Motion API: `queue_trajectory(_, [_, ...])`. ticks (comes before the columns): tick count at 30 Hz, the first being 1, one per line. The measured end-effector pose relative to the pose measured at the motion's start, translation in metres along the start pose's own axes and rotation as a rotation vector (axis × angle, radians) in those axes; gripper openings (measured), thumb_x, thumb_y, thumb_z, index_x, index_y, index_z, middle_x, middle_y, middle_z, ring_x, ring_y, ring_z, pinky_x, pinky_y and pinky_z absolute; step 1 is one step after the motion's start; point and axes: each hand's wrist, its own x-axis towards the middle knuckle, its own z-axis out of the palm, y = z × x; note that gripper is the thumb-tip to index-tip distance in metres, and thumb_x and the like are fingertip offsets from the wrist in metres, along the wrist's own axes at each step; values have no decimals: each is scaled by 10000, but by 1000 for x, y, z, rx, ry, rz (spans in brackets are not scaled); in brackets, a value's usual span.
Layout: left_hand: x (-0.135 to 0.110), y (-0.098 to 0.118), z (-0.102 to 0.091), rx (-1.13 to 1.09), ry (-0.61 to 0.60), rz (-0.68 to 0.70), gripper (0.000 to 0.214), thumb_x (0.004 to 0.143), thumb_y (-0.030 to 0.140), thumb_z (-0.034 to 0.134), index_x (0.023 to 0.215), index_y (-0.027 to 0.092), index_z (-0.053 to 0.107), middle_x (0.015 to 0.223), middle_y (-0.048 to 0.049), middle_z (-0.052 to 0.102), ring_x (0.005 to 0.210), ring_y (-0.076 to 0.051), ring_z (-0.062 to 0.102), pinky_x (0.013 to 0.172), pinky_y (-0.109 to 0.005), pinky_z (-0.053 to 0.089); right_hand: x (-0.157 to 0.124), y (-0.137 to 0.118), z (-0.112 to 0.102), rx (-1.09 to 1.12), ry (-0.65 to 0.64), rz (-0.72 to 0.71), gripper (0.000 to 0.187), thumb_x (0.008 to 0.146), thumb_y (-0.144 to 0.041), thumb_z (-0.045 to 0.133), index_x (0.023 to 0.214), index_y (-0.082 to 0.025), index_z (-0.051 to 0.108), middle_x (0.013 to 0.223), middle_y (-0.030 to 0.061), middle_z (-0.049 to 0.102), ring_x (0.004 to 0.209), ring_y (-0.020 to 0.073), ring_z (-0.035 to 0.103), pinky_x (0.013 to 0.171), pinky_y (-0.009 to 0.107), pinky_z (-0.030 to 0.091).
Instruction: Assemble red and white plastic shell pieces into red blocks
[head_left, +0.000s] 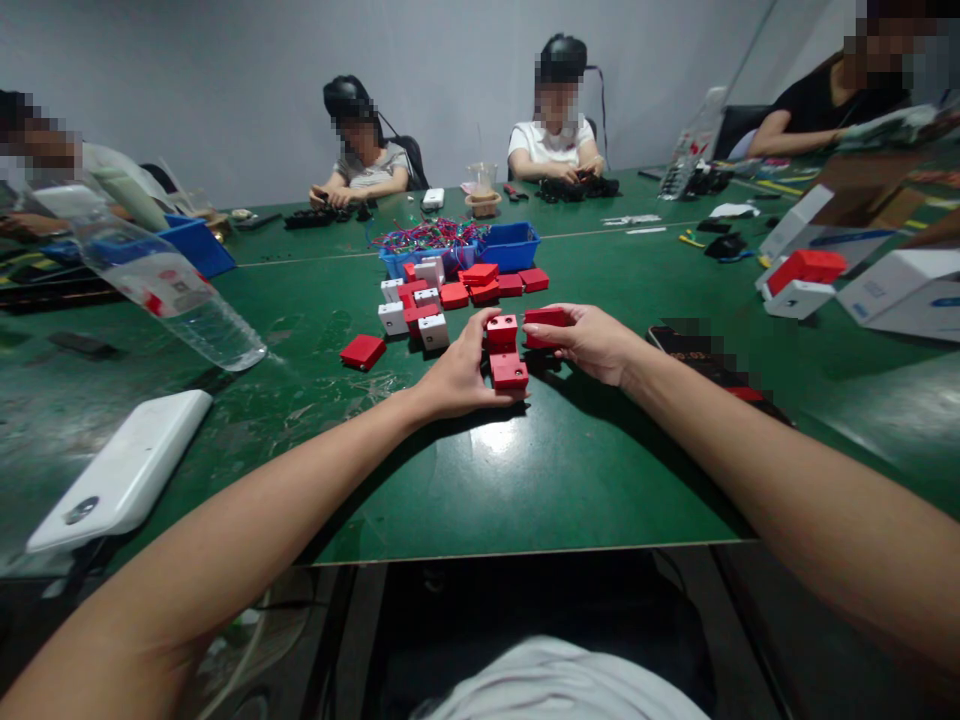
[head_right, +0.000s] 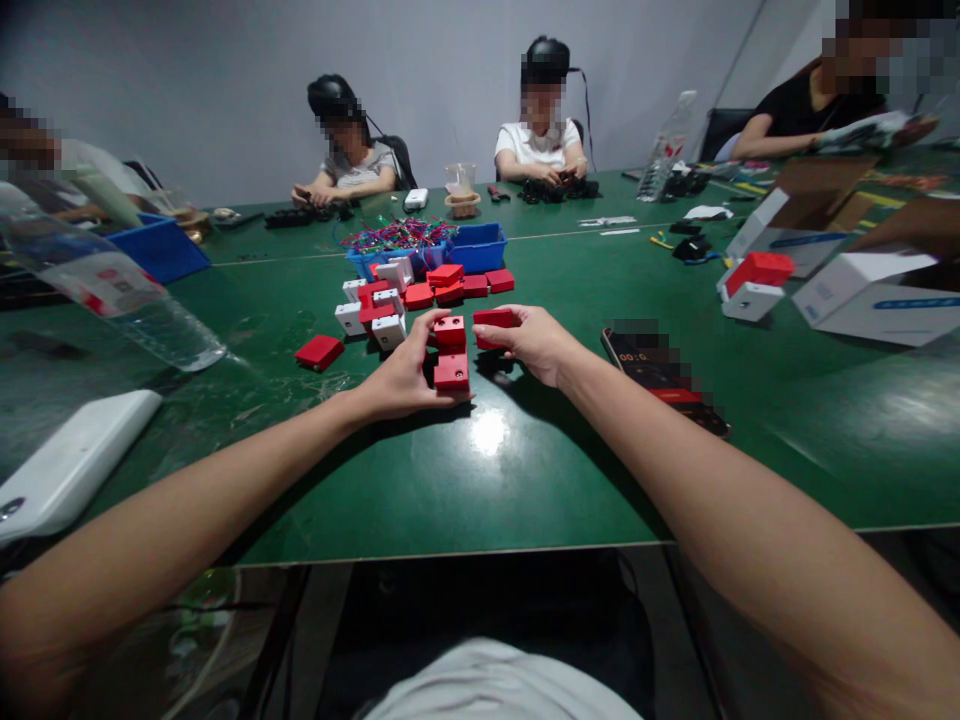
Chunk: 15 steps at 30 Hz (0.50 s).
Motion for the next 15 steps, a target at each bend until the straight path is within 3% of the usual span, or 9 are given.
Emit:
queue_trajectory(8, [0, 0, 0, -2, -4, -3, 1031, 631, 485, 846, 1411, 190, 240, 1427, -216, 433, 1310, -346, 506, 1122, -532, 413, 2, 2, 0, -1, 33, -40, 366, 616, -185, 890, 770, -187, 558, 698, -22, 656, 655, 116, 636, 579, 223, 484])
queue_trajectory(12, [0, 0, 0, 0, -3, -3, 1029, 633, 491, 844, 1416, 202, 243, 1435, -203, 428, 1318, -344, 501, 1129, -522, 407, 0, 1, 0, -68, -7, -113, 337, 563, -202, 893, 736, -175, 604, 657, -37, 647, 597, 97, 584, 566, 226, 468])
queue_trajectory(15, [0, 0, 0, -6, -5, -7, 1033, 630, 484, 847, 1418, 192, 245, 1431, -205, 432, 1315, -342, 502, 1128, -510, 410, 0, 0, -1, -81, -29, -128, 286, 507, -117, 860, 707, -158, 659, 680, -25, 679, 643, 105, 606, 648, 243, 509])
